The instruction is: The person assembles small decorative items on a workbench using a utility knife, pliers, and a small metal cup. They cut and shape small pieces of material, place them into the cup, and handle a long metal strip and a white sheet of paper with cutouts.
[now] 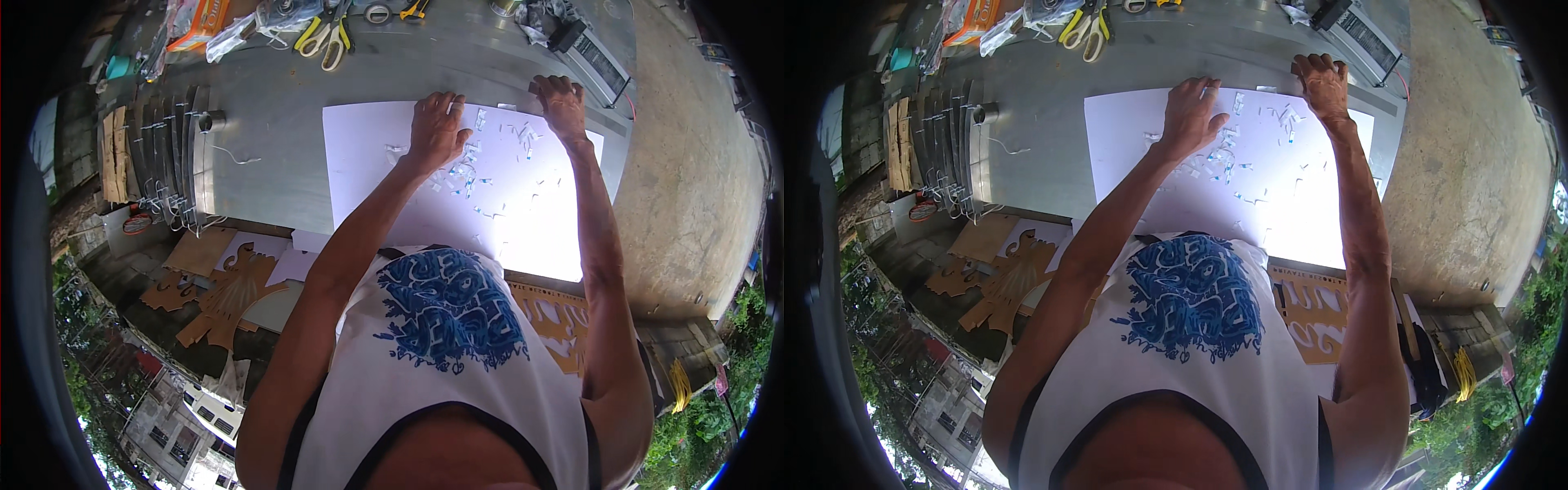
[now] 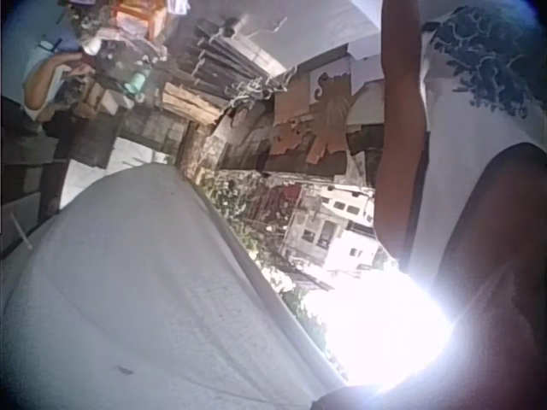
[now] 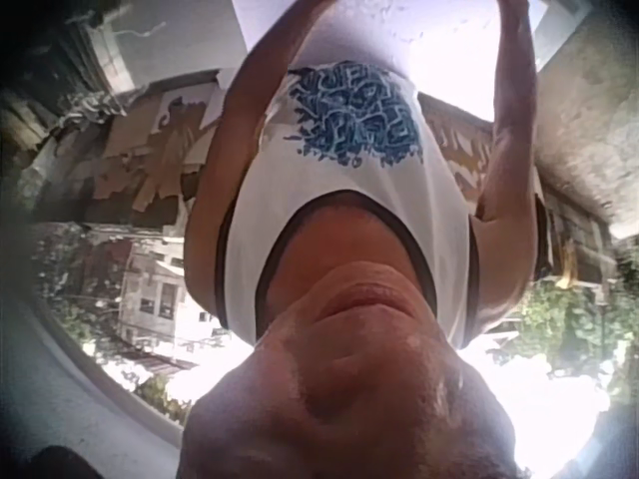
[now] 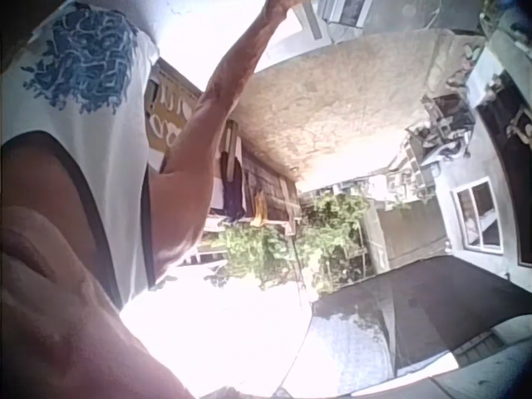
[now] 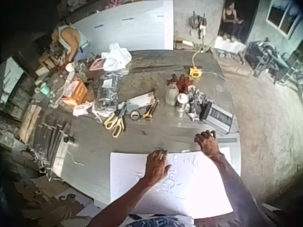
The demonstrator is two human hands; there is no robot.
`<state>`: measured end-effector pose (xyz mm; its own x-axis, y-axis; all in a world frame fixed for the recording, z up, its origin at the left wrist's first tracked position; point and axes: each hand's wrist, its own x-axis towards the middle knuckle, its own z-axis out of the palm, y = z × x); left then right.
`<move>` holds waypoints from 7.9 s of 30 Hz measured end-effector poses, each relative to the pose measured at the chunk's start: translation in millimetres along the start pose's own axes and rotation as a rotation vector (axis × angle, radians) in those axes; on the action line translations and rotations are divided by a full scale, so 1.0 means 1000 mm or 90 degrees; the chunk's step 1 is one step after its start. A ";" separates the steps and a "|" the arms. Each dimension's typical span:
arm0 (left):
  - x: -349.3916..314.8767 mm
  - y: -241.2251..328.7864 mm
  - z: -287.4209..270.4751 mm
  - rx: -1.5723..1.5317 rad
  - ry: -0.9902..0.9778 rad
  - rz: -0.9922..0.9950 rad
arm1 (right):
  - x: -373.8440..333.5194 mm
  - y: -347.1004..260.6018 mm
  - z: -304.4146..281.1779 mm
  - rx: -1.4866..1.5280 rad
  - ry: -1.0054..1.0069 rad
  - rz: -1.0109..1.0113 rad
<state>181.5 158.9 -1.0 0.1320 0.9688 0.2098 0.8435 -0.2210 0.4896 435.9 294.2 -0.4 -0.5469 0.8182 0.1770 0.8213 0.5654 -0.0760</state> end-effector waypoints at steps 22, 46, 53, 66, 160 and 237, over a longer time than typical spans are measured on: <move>-0.073 -0.008 -0.040 -0.037 0.139 -0.097 | -0.023 -0.031 0.003 0.382 -0.011 -0.074; -0.073 0.017 0.039 0.055 -0.025 0.122 | -0.173 -0.079 -0.009 0.251 0.025 0.073; -0.139 0.059 0.021 -0.064 -0.142 0.153 | -0.264 0.007 0.015 0.030 0.125 0.464; -0.091 0.069 0.015 -0.135 -0.097 0.158 | -0.261 0.058 0.001 0.058 0.177 0.428; -0.033 0.109 0.071 0.029 -0.334 0.398 | -0.261 -0.081 -0.006 0.273 0.117 0.380; -0.240 -0.168 -0.082 -0.368 0.298 -0.322 | -0.180 -0.361 0.057 0.199 -0.191 -0.323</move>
<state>-34.7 -45.3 -64.7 -0.5165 0.8484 0.1159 0.3334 0.0746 0.9398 228.9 -51.1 -60.8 -0.9118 0.4104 -0.0120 0.3891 0.8544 -0.3443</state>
